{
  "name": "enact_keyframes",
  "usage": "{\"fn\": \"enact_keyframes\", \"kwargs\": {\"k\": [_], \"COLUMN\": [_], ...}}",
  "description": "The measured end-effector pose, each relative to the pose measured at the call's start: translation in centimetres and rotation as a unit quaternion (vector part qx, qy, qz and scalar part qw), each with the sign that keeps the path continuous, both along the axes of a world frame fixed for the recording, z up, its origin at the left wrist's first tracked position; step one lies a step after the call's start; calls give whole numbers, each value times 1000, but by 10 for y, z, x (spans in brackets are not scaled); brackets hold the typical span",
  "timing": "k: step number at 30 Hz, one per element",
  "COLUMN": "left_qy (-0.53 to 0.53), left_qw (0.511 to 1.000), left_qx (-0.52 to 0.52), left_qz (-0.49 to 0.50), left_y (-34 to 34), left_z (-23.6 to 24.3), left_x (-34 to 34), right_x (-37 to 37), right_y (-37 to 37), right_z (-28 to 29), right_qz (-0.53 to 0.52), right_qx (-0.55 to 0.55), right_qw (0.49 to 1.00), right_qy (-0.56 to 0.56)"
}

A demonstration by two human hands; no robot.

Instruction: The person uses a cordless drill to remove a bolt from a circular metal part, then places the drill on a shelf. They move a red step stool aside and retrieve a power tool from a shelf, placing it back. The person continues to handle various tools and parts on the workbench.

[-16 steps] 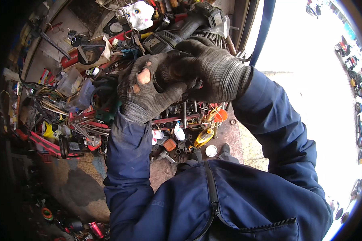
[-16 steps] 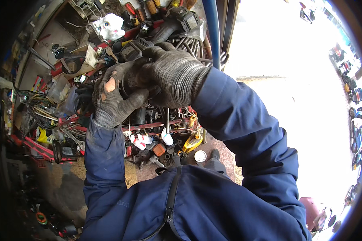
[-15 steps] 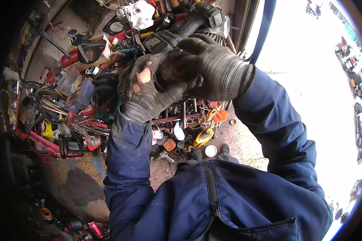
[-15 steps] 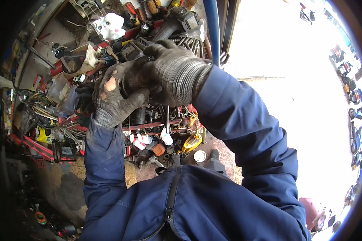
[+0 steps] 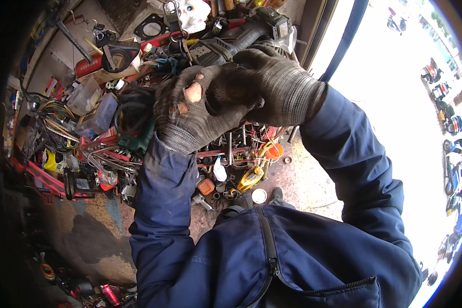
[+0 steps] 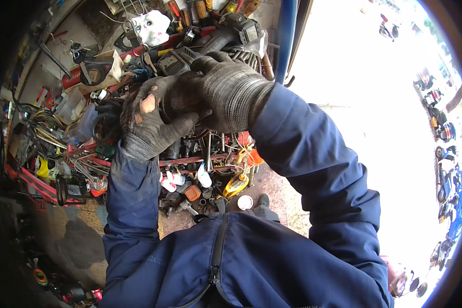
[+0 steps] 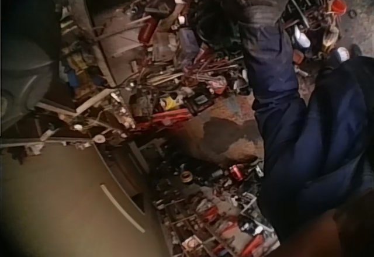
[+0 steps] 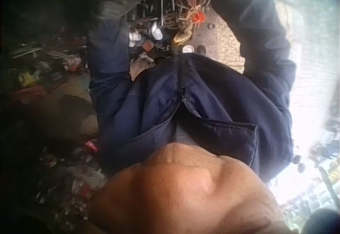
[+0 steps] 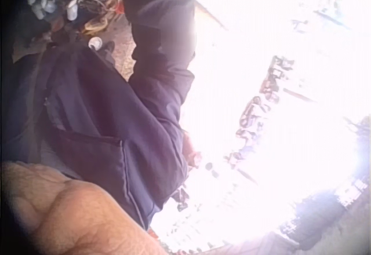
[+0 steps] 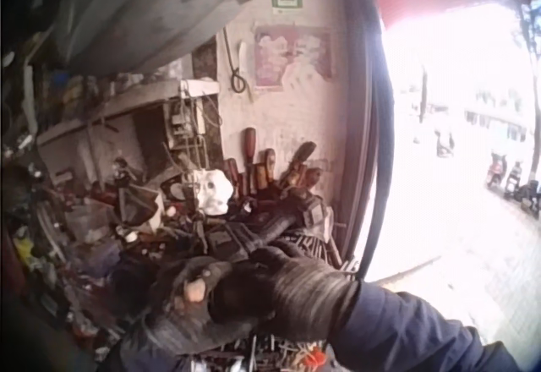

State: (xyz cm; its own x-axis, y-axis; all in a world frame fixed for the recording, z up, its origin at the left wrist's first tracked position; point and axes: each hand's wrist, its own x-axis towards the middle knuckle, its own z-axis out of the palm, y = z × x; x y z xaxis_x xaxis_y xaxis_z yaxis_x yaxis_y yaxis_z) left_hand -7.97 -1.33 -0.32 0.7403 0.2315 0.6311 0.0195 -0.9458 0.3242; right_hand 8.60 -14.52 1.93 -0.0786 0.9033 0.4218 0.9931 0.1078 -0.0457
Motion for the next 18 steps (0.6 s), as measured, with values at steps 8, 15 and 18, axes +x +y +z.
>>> {"fn": "enact_keyframes", "kwargs": {"k": [8, 15, 18], "left_qy": [-30, -46, -26], "left_qw": [1000, 999, 999], "left_qx": [-4, 27, 33], "left_qz": [-2, 5, 29], "left_y": [-4, 0, 4], "left_z": [3, -4, -12], "left_x": [4, -3, -3], "right_x": [3, 16, 17], "right_y": [1, 2, 3], "right_z": [4, 14, 23], "right_qz": [33, 95, 80], "right_qx": [-36, -16, 7], "right_qw": [999, 992, 995], "right_qy": [25, 81, 57]}}
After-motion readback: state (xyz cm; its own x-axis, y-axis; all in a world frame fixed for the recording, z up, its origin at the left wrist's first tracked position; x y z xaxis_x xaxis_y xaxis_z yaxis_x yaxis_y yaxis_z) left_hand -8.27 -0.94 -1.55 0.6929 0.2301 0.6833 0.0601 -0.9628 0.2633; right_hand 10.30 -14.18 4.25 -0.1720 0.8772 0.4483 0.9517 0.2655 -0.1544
